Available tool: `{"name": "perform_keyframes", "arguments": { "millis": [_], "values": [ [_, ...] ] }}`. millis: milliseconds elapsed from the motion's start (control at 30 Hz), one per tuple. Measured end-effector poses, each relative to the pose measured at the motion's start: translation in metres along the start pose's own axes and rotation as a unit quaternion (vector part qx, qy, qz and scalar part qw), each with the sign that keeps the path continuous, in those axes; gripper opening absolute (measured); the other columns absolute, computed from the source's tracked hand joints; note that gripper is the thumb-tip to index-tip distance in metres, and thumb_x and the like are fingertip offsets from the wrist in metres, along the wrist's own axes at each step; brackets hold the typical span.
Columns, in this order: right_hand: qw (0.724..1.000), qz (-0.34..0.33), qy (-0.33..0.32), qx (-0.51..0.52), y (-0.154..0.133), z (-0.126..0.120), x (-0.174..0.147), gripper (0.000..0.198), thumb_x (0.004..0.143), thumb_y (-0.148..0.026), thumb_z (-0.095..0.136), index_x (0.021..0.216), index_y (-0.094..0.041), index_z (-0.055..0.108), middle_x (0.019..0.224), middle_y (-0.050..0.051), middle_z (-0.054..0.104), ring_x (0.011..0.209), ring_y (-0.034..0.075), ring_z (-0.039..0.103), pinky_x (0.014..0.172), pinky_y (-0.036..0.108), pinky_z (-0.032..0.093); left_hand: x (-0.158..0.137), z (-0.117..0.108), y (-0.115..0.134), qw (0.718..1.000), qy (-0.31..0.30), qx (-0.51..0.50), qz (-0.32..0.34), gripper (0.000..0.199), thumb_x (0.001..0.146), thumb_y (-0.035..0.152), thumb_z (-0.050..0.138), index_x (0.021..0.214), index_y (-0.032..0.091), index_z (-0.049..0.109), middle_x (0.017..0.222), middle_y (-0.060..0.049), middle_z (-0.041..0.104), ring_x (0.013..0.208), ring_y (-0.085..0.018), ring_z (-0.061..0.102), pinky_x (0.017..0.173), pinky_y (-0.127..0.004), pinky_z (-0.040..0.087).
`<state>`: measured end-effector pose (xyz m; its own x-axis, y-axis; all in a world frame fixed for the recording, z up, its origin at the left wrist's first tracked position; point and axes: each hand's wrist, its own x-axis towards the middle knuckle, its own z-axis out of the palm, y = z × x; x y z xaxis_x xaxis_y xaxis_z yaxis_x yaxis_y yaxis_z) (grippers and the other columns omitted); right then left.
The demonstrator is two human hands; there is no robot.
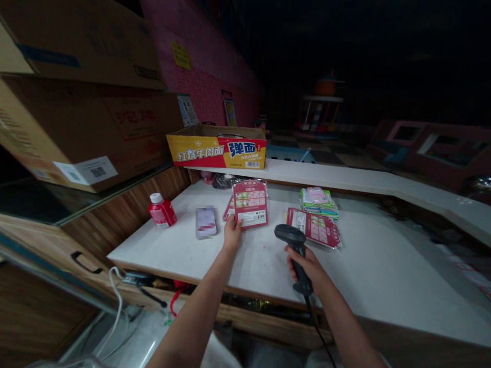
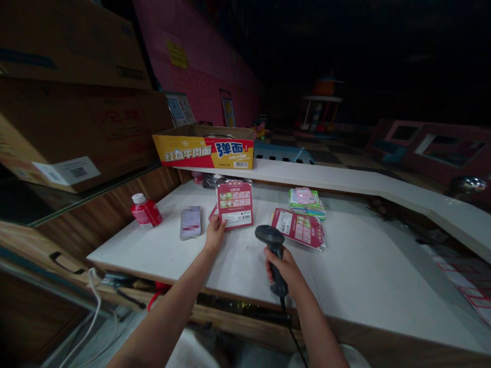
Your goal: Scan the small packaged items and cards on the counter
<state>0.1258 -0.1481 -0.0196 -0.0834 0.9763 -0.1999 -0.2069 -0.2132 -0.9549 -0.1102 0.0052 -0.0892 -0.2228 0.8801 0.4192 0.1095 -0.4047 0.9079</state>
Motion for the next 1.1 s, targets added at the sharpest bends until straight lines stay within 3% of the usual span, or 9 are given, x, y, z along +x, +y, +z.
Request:
{"name": "perform_keyframes", "arguments": {
  "millis": [167, 267, 633, 767, 967, 1100],
  "values": [
    [0.995, 0.054, -0.071, 0.053, 0.010, -0.044, 0.001, 0.048, 0.067, -0.054, 0.078, 0.092, -0.017, 0.057, 0.055, -0.003, 0.058, 0.038, 0.009, 0.048, 0.035, 0.019, 0.037, 0.002, -0.001, 0.006, 1.000, -0.012, -0.015, -0.008, 0.039, 0.077, 0.049, 0.065, 0.096, 0.015, 0.062, 0.097, -0.009, 0.068, 0.095, -0.024, 0.064, 0.090, -0.038, 0.050],
    [0.987, 0.034, -0.101, 0.124, 0.021, -0.061, 0.004, 0.048, 0.068, -0.056, 0.076, 0.088, -0.018, 0.058, 0.053, -0.005, 0.054, 0.035, 0.007, 0.042, 0.033, 0.018, 0.031, 0.001, 0.001, 0.015, 0.998, -0.017, -0.047, -0.024, 0.042, 0.073, 0.051, 0.070, 0.094, 0.015, 0.064, 0.096, -0.009, 0.069, 0.093, -0.024, 0.065, 0.088, -0.036, 0.051],
    [0.967, 0.016, -0.176, 0.181, 0.028, -0.066, 0.016, 0.041, 0.077, -0.053, 0.069, 0.093, -0.017, 0.059, 0.054, -0.006, 0.051, 0.035, 0.006, 0.038, 0.033, 0.017, 0.028, -0.002, 0.008, 0.062, 0.961, -0.115, -0.208, -0.143, 0.055, 0.058, 0.037, 0.086, 0.104, 0.018, 0.063, 0.102, -0.007, 0.072, 0.088, -0.020, 0.068, 0.079, -0.034, 0.057],
    [0.963, 0.021, -0.188, 0.192, 0.028, -0.067, 0.018, 0.040, 0.078, -0.052, 0.070, 0.093, -0.016, 0.059, 0.054, -0.006, 0.051, 0.036, 0.005, 0.039, 0.033, 0.017, 0.028, 0.014, 0.029, 0.074, 0.952, -0.132, -0.230, -0.154, 0.055, 0.055, 0.032, 0.088, 0.103, 0.019, 0.064, 0.096, -0.004, 0.072, 0.078, -0.016, 0.068, 0.072, -0.028, 0.056],
    [0.961, 0.031, -0.189, 0.202, 0.027, -0.067, 0.020, 0.040, 0.077, -0.051, 0.070, 0.093, -0.016, 0.059, 0.054, -0.006, 0.051, 0.036, 0.005, 0.037, 0.033, 0.017, 0.027, 0.055, 0.081, 0.077, 0.946, -0.026, -0.279, -0.162, 0.040, 0.050, 0.041, 0.087, 0.069, 0.015, 0.064, 0.066, 0.000, 0.067, 0.058, -0.011, 0.061, 0.058, -0.023, 0.049],
    [0.956, 0.040, -0.201, 0.212, 0.028, -0.068, 0.023, 0.042, 0.076, -0.052, 0.071, 0.093, -0.017, 0.058, 0.054, -0.006, 0.051, 0.037, 0.006, 0.038, 0.034, 0.017, 0.027, 0.064, 0.116, 0.067, 0.943, -0.016, -0.282, -0.178, 0.043, 0.046, 0.045, 0.087, 0.067, 0.014, 0.065, 0.061, 0.000, 0.066, 0.054, -0.012, 0.059, 0.056, -0.026, 0.049]
  ]
}}
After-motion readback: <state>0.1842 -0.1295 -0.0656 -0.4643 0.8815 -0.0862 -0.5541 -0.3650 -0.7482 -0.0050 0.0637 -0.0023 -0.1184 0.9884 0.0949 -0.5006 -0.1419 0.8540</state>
